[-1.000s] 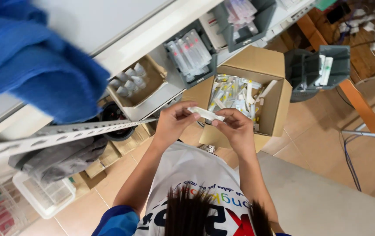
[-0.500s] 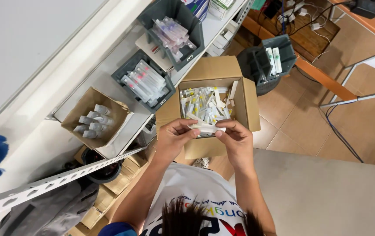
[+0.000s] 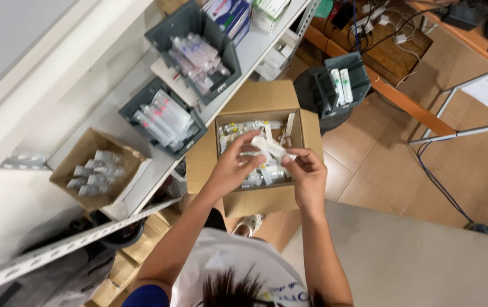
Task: The person sorts through a large cardboard box filled with individually wrapped medical items, likely syringes or needles. They pick up items, move them around within the box, and occasionally place them into a smaller box or onto a shelf. The task involves organizing and arranging the supplies.
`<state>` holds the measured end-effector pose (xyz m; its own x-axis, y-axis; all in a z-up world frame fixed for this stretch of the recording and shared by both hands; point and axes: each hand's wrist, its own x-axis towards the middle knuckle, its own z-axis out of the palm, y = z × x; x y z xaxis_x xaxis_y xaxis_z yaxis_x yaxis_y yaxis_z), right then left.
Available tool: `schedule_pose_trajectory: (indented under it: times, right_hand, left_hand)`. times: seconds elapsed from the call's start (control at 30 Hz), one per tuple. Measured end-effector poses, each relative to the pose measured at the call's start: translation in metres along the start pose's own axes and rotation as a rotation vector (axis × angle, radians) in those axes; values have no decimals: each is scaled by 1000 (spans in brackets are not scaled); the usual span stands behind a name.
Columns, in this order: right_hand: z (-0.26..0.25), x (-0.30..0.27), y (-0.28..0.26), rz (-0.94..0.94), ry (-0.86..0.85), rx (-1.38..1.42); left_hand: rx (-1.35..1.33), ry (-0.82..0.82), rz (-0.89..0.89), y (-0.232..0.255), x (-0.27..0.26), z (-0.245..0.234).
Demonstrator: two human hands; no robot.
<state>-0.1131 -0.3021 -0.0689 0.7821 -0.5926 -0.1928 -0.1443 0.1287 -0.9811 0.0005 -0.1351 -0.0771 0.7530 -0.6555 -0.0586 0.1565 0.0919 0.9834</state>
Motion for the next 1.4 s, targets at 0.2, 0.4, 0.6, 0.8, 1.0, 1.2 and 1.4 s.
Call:
schedule_pose_trajectory:
  times: [0.2, 0.4, 0.6, 0.8, 1.0, 1.2, 1.4]
  right_hand:
    - [-14, 126, 39, -167, 249, 287]
    - [20, 248, 56, -119, 342, 351]
    - [51, 323, 111, -22, 258, 58]
    - [84, 343, 156, 72, 207, 117]
    - [88, 342, 144, 75, 225, 117]
    - [56, 311, 172, 87, 284, 153]
    - [-17, 226, 172, 47, 437, 504]
  left_hand:
    - [638, 147, 539, -23, 221, 2]
    - [959, 283, 289, -151, 539, -33]
    - [1239, 88, 95, -146, 589, -61]
    - [1195, 15, 91, -167, 620, -80]
    - [1235, -27, -51, -123, 587, -52]
    - [1393, -52, -29, -133, 566, -49]
    - [1329, -299, 305, -119, 460, -11]
